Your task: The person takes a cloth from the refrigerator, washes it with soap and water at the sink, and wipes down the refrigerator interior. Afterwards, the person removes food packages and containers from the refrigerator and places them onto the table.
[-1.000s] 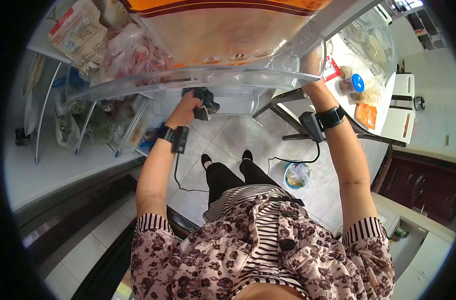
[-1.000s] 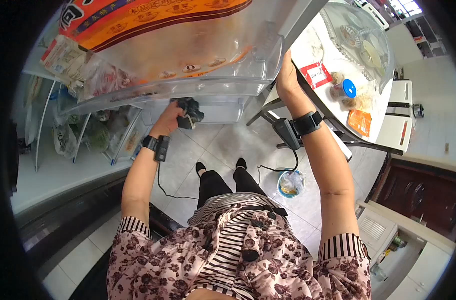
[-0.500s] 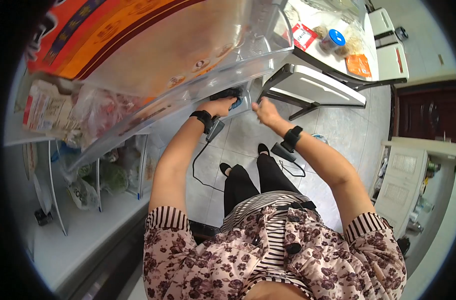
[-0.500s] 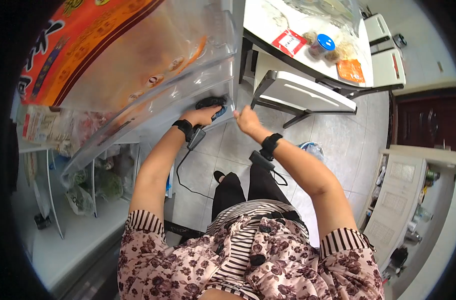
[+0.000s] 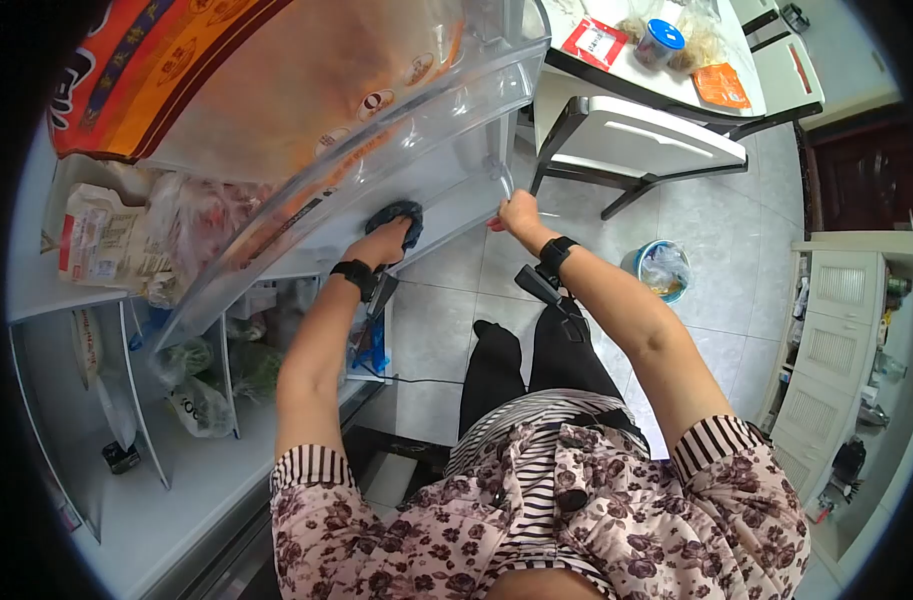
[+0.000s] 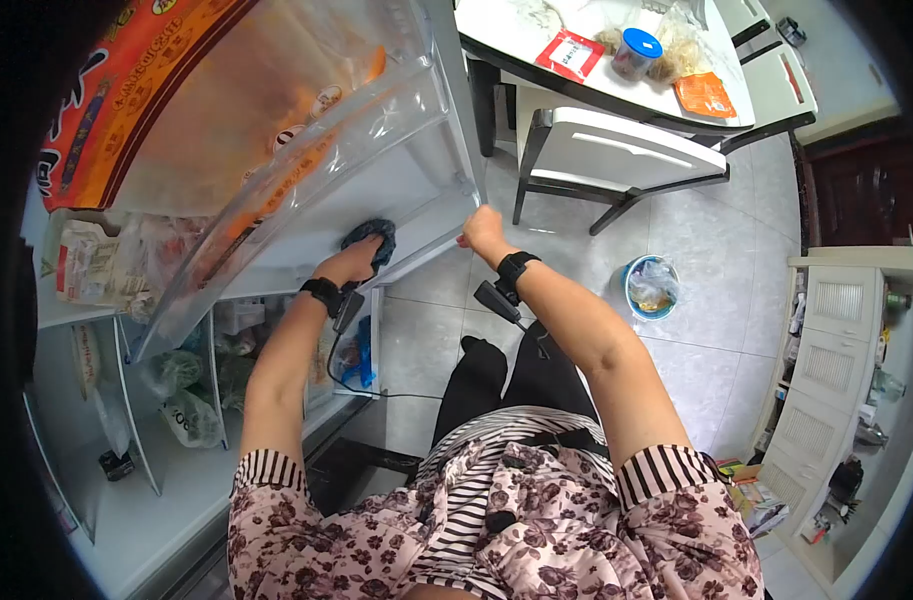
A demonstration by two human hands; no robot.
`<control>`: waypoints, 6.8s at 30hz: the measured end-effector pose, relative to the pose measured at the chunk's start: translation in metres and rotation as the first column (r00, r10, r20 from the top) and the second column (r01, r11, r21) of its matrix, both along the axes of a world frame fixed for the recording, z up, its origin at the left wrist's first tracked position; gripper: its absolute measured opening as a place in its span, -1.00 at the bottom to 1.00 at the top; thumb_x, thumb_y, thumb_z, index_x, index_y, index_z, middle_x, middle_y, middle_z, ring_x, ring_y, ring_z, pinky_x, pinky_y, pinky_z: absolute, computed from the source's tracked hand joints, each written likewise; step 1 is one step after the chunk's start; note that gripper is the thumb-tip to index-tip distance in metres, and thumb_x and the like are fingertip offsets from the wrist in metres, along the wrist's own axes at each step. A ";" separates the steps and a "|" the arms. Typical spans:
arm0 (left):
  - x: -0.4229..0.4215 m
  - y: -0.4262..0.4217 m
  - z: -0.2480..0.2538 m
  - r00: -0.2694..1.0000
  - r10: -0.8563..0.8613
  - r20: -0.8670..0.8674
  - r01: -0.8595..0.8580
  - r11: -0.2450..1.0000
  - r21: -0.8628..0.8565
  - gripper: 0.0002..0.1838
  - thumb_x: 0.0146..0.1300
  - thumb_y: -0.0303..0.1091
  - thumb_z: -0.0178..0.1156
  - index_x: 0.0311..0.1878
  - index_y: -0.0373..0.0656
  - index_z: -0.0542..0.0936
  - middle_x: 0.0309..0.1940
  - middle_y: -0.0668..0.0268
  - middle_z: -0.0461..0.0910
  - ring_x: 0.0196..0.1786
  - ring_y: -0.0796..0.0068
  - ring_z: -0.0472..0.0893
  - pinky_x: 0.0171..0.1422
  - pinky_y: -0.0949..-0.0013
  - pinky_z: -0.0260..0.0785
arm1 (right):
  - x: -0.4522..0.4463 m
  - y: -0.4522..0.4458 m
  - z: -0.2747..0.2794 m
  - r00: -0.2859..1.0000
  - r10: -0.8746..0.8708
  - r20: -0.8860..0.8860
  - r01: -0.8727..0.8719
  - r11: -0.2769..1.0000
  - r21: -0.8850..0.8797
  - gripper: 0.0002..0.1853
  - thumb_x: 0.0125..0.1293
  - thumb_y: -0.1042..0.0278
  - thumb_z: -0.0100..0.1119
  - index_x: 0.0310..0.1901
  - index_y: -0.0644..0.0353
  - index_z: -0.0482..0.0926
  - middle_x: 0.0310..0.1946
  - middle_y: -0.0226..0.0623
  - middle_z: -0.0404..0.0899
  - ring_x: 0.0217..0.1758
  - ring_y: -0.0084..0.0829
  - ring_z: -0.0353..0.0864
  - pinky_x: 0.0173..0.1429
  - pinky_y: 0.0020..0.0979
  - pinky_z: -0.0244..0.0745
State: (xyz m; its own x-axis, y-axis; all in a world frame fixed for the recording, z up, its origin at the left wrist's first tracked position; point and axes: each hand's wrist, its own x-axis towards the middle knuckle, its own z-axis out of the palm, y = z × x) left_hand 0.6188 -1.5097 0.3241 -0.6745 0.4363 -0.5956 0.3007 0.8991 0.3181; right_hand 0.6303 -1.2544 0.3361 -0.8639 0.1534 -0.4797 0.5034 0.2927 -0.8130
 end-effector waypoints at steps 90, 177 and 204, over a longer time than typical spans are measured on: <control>0.063 -0.027 0.083 0.660 0.716 0.226 -0.504 0.199 0.841 -0.65 0.08 -0.41 -0.09 -0.07 -0.33 0.47 -0.24 0.30 0.54 -0.16 0.48 0.47 0.02 0.38 0.31 | 0.043 0.033 0.045 0.919 0.389 0.062 -0.300 0.793 -0.529 -0.49 0.33 -0.03 -0.10 0.08 0.26 0.38 -0.10 -0.12 0.51 -0.11 -0.25 0.59 -0.16 -0.25 0.55; 0.117 -0.040 -0.075 -0.189 0.963 0.191 -0.616 -0.268 0.740 -0.35 0.10 -0.54 0.05 0.16 -0.46 -0.09 0.03 -0.42 0.07 0.08 -0.30 0.27 0.11 0.11 0.31 | -0.045 -0.197 -0.038 -0.347 0.905 0.245 -0.319 -0.360 0.877 -0.84 -0.02 0.43 0.16 -0.34 0.22 0.54 -0.32 -0.14 0.52 -0.28 -0.14 0.59 -0.18 -0.19 0.51; 0.132 -0.039 -0.080 0.055 0.257 0.965 -0.206 -0.942 0.263 -0.09 0.08 -0.40 0.14 0.40 0.02 -0.21 -0.09 0.28 0.34 -0.11 0.40 0.40 -0.08 0.19 0.48 | -0.025 -0.273 -0.057 -0.457 0.886 -0.073 -0.626 -0.262 0.735 -0.79 -0.05 0.33 0.19 -0.36 0.23 0.55 -0.27 -0.10 0.50 -0.22 -0.06 0.52 -0.14 -0.15 0.44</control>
